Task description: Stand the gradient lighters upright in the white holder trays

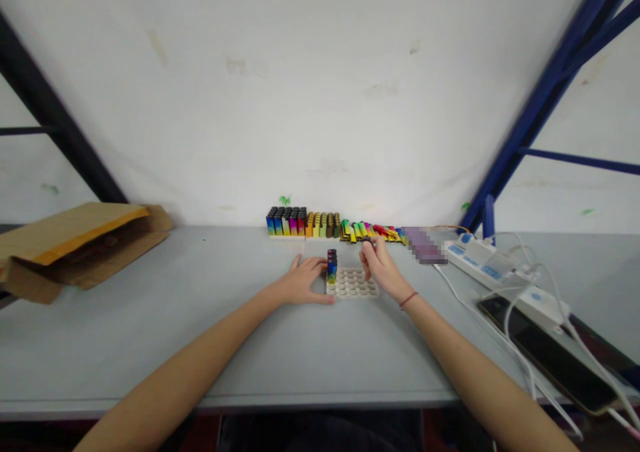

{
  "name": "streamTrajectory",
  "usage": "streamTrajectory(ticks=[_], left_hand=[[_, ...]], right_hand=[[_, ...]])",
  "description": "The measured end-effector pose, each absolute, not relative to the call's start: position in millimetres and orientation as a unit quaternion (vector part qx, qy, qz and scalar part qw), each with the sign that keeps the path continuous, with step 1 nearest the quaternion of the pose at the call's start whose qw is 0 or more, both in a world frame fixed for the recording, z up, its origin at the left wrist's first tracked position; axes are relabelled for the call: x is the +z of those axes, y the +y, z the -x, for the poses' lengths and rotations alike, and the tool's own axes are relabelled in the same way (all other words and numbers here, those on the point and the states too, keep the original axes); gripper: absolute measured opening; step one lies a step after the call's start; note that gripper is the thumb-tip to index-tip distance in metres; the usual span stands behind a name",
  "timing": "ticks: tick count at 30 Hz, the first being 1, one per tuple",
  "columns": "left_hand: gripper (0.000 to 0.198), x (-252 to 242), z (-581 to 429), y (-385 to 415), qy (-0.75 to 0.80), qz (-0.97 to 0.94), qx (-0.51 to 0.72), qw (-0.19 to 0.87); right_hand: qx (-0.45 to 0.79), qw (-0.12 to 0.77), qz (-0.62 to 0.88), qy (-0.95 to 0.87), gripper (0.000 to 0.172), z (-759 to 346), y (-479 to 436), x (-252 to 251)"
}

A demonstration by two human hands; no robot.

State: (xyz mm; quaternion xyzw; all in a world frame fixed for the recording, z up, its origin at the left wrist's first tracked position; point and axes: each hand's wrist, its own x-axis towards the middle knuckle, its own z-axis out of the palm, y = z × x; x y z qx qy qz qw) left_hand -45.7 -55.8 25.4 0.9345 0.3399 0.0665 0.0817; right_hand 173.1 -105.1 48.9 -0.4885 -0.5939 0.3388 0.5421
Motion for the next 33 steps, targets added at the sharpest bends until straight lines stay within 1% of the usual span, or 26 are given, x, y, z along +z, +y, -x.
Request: streamTrajectory(ticks=[3, 5, 10, 12, 17, 20, 25, 33], left_hand=[[0.085, 24.2, 45.9, -55.3, 0.34, -0.934, 0.071, 0.085], [0.085, 23.0, 46.2, -54.6, 0.337, -0.935, 0.075, 0.087], [0.085, 20.3, 47.3, -52.8, 0.332, -0.935, 0.083, 0.089], [0.086, 19.9, 47.5, -52.5, 0.333, -0.935, 0.084, 0.089], [0.086, 20.5, 47.3, -52.3, 0.33, -0.936, 0.081, 0.088], [0.086, 20.5, 47.2, -52.3, 0.326, -0.938, 0.082, 0.088], [0.086, 20.3, 47.3, -52.5, 0.328, -0.937, 0.085, 0.087], [0.088, 20.3, 47.3, -52.8, 0.331, -0.936, 0.084, 0.087]], right_hand=[[0.232, 0.522, 0.464, -0.677, 0.026, -168.7, -112.3, 54.7], [0.198, 0.502, 0.44, -0.718, 0.025, -166.4, -116.6, 59.1], [0.266, 0.47, 0.419, -0.73, 0.024, -158.5, -123.9, 60.7], [0.271, 0.451, 0.414, -0.743, 0.023, -155.9, -124.9, 58.4], [0.228, 0.414, 0.416, -0.777, 0.02, -153.9, -125.9, 53.5], [0.222, 0.425, 0.42, -0.771, 0.021, -153.3, -126.1, 51.1], [0.169, 0.427, 0.414, -0.786, 0.014, -150.1, -125.8, 46.0], [0.107, 0.388, 0.416, -0.815, 0.019, -146.7, -129.5, 50.8]])
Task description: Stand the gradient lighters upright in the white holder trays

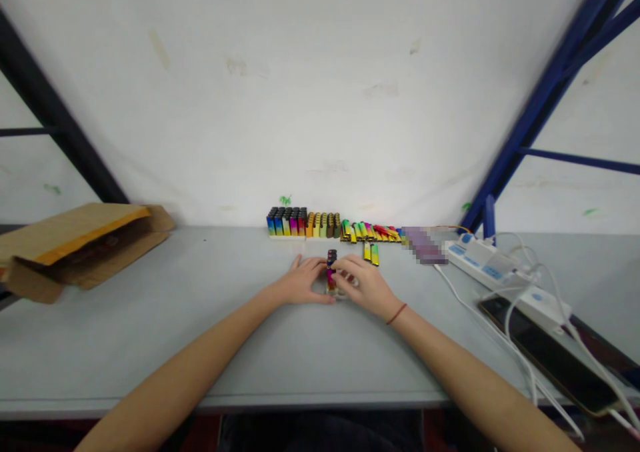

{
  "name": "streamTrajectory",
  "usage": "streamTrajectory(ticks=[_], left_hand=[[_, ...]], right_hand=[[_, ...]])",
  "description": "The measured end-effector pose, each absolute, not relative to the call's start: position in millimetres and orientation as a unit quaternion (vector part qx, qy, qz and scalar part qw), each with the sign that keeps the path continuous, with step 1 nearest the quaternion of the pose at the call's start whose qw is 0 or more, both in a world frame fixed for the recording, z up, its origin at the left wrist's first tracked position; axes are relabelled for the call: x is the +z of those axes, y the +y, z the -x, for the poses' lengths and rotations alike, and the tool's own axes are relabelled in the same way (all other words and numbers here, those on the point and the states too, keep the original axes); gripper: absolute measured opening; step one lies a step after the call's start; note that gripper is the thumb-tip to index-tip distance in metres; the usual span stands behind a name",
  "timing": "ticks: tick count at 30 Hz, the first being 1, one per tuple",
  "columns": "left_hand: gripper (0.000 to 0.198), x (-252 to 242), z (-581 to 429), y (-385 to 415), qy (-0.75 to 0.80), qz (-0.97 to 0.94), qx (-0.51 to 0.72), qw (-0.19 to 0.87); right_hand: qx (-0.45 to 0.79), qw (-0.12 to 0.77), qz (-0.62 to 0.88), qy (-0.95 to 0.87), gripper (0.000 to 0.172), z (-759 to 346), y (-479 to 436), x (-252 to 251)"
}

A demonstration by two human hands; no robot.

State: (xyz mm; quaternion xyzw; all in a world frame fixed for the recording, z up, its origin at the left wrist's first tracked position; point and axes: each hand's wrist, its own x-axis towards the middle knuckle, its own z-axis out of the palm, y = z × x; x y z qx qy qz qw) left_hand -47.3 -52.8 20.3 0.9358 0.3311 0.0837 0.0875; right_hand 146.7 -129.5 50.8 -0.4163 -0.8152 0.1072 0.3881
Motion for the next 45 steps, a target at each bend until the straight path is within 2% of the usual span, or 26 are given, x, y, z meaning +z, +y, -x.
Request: streamTrajectory(ticks=[4, 8, 12, 18, 21, 23, 25, 28, 30, 31, 33, 36, 41, 45], left_hand=[[0.085, 22.0, 47.1, -53.2, 0.334, -0.935, 0.078, 0.089], [0.086, 23.0, 46.8, -52.9, 0.333, -0.936, 0.073, 0.088], [0.086, 24.3, 46.7, -53.4, 0.332, -0.937, 0.07, 0.087], [0.084, 25.2, 47.0, -53.9, 0.333, -0.936, 0.068, 0.087], [0.085, 24.8, 47.0, -53.6, 0.334, -0.936, 0.07, 0.086], [0.084, 24.3, 47.0, -53.3, 0.334, -0.936, 0.071, 0.086], [0.084, 23.8, 46.9, -53.0, 0.334, -0.936, 0.071, 0.086], [0.085, 23.4, 46.8, -52.8, 0.333, -0.936, 0.072, 0.087], [0.086, 23.3, 46.8, -52.8, 0.331, -0.937, 0.073, 0.089], [0.086, 23.3, 46.8, -52.7, 0.33, -0.937, 0.073, 0.089], [0.086, 23.0, 46.8, -52.6, 0.329, -0.937, 0.074, 0.089], [0.087, 21.8, 47.0, -51.9, 0.33, -0.937, 0.075, 0.088], [0.088, 21.4, 47.1, -51.6, 0.33, -0.937, 0.075, 0.087], [0.085, 22.7, 46.4, -52.4, 0.331, -0.937, 0.07, 0.088]], right_hand=[[0.028, 0.357, 0.538, -0.763, 0.029, -168.8, -115.6, 53.6], [-0.01, 0.213, 0.676, -0.705, 0.038, -203.7, -96.9, 46.1], [-0.003, 0.11, 0.717, -0.688, 0.038, -222.8, -88.7, 41.1], [-0.02, 0.084, 0.762, -0.642, 0.026, -229.9, -84.2, 39.8], [-0.009, 0.109, 0.758, -0.644, 0.023, -235.4, -81.4, 39.1], [0.029, 0.175, 0.738, -0.652, 0.017, -237.9, -79.3, 39.6], [0.123, 0.293, 0.705, -0.634, 0.014, -237.5, -77.3, 40.6], [0.338, 0.464, 0.628, -0.525, 0.008, -231.6, -75.9, 42.0], [0.438, 0.525, 0.57, -0.455, 0.002, -226.6, -77.6, 43.4], [0.468, 0.544, 0.546, -0.433, 0.008, -224.4, -79.3, 44.4], [0.511, 0.558, 0.51, -0.409, 0.018, -221.5, -83.9, 47.3], [0.569, 0.528, 0.481, -0.407, 0.029, -220.0, -90.5, 52.6], [0.652, 0.483, 0.433, -0.392, 0.037, -218.8, -90.6, 57.8], [0.657, 0.483, 0.423, -0.395, 0.042, -216.1, -85.6, 55.4]])
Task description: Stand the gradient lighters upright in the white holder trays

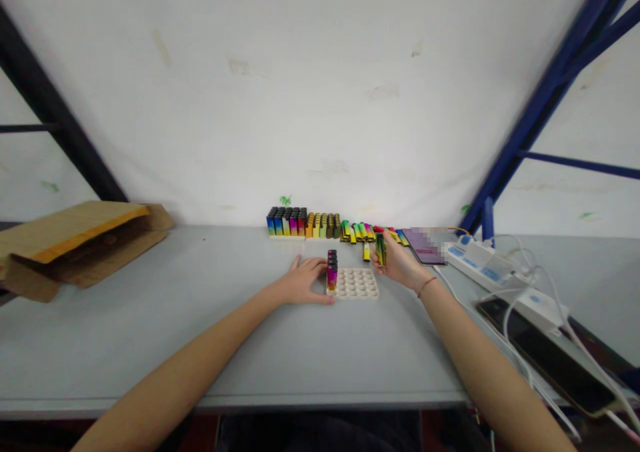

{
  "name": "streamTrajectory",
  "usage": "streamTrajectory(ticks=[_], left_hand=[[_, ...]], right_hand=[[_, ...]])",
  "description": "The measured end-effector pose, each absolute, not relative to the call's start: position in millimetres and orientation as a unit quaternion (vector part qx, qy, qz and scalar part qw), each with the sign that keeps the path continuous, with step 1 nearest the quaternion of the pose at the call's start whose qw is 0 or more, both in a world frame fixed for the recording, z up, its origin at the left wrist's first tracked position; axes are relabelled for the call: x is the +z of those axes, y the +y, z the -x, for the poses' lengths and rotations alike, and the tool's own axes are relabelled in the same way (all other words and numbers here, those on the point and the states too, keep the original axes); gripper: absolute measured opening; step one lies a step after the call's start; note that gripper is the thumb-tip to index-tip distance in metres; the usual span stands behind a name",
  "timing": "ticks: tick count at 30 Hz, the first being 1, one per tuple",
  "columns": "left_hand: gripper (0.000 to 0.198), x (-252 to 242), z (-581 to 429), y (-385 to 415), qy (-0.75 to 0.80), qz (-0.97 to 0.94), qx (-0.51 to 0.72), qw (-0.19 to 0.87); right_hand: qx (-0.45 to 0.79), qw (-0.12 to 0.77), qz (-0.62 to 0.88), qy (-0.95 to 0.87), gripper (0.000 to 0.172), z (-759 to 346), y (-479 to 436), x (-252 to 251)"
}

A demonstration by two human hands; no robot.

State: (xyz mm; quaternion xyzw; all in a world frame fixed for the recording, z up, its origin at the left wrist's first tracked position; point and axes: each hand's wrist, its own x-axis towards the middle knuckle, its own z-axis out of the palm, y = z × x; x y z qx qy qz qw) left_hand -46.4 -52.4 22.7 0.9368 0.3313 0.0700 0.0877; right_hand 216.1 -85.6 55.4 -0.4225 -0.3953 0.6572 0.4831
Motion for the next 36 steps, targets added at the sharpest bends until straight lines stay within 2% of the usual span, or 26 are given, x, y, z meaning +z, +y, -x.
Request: streamTrajectory(ticks=[6, 16, 27, 36], left_hand=[[0.086, 22.1, 46.4, -52.4, 0.335, -0.936, 0.071, 0.085], [0.084, 22.9, 46.1, -52.9, 0.336, -0.935, 0.071, 0.086], [0.086, 23.2, 46.5, -53.1, 0.335, -0.936, 0.07, 0.085], [0.084, 22.9, 46.6, -52.8, 0.332, -0.937, 0.073, 0.081]], right_hand=[[0.672, 0.49, 0.394, -0.393, 0.046, -212.6, -85.9, 55.0], [0.712, 0.46, 0.354, -0.395, 0.029, -212.1, -89.4, 56.2], [0.674, 0.507, 0.388, -0.372, 0.013, -207.6, -89.8, 61.2], [0.626, 0.529, 0.405, -0.405, 0.022, -206.8, -87.2, 55.5]])
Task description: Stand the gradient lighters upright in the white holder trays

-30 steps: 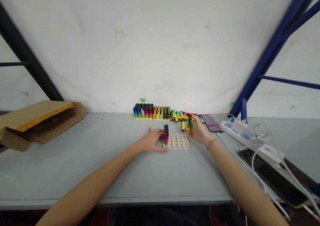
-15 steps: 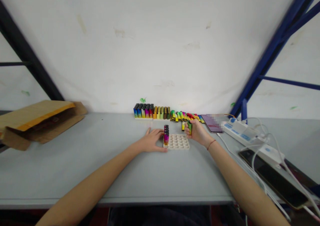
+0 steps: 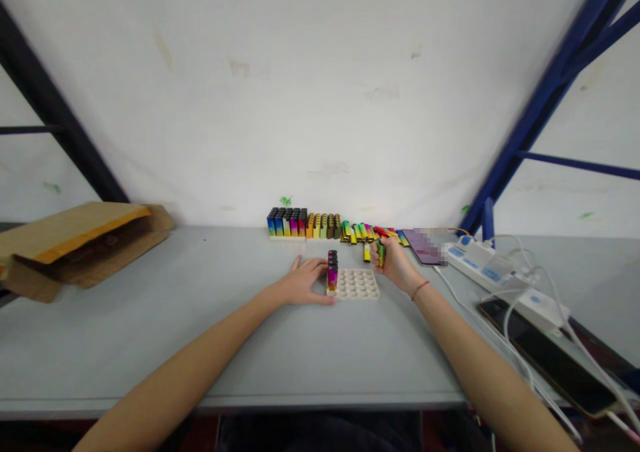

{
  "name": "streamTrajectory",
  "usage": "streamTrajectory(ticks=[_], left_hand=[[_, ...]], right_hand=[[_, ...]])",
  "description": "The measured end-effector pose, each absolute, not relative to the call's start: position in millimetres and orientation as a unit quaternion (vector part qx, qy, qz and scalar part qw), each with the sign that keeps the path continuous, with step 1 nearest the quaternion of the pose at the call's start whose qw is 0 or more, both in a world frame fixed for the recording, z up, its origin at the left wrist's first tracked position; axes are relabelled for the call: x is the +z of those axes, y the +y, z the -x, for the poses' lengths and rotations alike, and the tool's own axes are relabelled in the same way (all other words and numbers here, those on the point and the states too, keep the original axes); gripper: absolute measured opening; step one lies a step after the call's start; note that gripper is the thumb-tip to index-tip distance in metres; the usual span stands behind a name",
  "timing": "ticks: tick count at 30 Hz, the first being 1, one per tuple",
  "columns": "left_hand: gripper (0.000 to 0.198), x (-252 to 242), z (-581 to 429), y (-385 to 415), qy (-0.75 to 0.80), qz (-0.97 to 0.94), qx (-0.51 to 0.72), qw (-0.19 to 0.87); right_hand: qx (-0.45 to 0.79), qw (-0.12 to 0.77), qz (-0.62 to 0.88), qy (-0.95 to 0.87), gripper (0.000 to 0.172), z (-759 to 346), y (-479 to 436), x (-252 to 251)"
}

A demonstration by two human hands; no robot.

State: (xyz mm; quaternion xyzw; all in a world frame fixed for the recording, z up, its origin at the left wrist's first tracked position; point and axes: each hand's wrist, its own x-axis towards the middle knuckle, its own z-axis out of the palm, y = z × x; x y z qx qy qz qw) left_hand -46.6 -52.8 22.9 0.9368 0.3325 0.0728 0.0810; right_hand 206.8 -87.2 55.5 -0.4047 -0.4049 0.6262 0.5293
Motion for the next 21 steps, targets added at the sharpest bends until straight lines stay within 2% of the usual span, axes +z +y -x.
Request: streamTrajectory(ticks=[7, 12, 21], left_hand=[[0.087, 22.2, 47.0, -52.2, 0.33, -0.938, 0.071, 0.08], [0.087, 23.4, 46.7, -52.9, 0.333, -0.936, 0.071, 0.087], [0.086, 22.8, 46.6, -52.7, 0.335, -0.936, 0.071, 0.086]], right_hand=[[0.621, 0.534, 0.439, -0.369, 0.016, -205.3, -90.1, 58.6], [0.628, 0.532, 0.43, -0.372, 0.022, -201.7, -90.1, 56.1], [0.622, 0.55, 0.415, -0.372, 0.018, -201.8, -90.2, 56.3]])
